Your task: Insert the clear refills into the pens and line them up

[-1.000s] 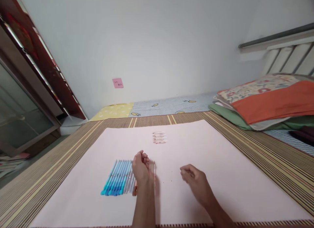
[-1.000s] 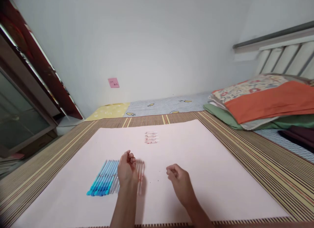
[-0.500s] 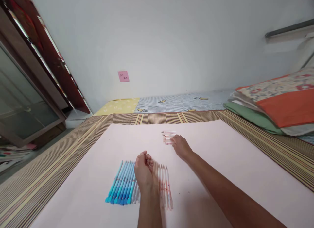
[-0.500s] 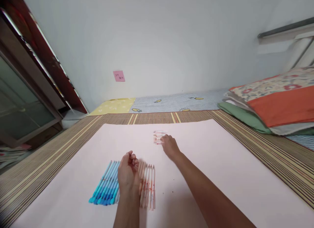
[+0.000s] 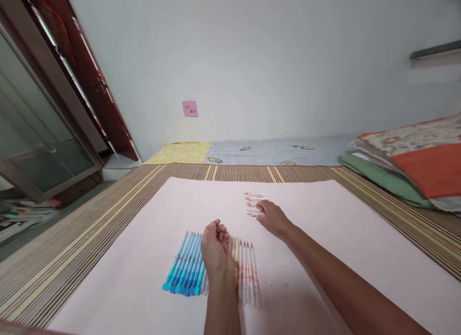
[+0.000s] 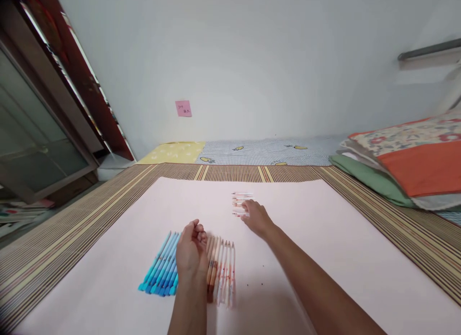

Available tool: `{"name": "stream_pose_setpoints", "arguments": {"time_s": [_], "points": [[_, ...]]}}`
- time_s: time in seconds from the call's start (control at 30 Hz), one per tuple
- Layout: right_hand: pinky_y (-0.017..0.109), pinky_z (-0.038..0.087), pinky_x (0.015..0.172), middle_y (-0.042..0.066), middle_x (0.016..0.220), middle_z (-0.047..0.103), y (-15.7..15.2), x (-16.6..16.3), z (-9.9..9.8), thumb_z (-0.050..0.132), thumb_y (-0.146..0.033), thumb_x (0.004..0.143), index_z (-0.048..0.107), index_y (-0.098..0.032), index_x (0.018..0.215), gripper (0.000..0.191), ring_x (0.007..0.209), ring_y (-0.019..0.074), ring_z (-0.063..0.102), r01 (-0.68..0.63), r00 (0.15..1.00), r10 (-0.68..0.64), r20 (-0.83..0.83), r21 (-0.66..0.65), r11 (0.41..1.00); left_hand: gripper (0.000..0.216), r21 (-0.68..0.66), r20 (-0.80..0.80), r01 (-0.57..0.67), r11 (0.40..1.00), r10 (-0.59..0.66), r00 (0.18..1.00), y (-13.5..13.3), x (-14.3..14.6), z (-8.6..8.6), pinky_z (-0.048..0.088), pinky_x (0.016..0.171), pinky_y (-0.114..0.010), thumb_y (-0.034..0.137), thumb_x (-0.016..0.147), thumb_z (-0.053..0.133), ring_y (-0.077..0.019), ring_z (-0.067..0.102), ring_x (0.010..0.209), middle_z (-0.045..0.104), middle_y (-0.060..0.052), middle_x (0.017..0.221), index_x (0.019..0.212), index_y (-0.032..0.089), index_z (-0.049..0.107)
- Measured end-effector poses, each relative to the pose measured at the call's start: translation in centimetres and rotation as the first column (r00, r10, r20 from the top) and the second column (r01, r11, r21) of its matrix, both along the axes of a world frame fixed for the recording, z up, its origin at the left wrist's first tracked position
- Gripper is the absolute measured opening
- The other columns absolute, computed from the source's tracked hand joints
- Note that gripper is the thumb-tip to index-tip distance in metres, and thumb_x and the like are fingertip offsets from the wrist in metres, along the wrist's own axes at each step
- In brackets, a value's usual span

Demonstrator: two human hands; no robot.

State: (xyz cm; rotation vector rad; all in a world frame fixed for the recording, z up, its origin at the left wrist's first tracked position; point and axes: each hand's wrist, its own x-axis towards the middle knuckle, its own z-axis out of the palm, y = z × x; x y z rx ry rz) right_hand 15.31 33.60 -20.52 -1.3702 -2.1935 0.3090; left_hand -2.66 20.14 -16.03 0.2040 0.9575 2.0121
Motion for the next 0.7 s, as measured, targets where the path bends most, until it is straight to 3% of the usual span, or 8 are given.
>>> {"name": "stream_pose_setpoints", "arguments": {"time_s": [0.47, 0.7], "points": [[0.026, 0.034, 0.071, 0.006, 0.089, 0.063, -1.4, 0.4, 1.7, 0.058, -0.013, 0.081, 0.058, -0.018, 0.081, 0.005, 0.083, 0.0185, 0.055, -0.130, 0.986, 0.143, 0.081, -0.143, 0.981, 0.015, -0.045, 0.090, 0.034, 0.998, -0.030, 0.995, -0.6, 0.7, 1.8, 0.036, 0.046, -0.015, 0.023, 0.070, 0.071, -0.0050, 0.047, 0.046, 0.058, 0.002, 0.058, 0.079, 0.012, 0.064], [0.026, 0.033, 0.069, 0.004, 0.088, 0.063, -4.6, 2.3, 2.9, 0.054, -0.010, 0.080, 0.061, -0.019, 0.075, 0.012, 0.080, 0.0171, 0.056, -0.219, 0.965, 0.244, 0.102, -0.205, 0.954, 0.007, -0.059, 0.118, 0.056, 0.997, -0.049, 0.992, -0.7, 0.7, 2.0, 0.036, 0.045, -0.014, 0.018, 0.074, 0.066, -0.0048, 0.047, 0.045, 0.057, 0.002, 0.056, 0.077, 0.012, 0.064]]}}
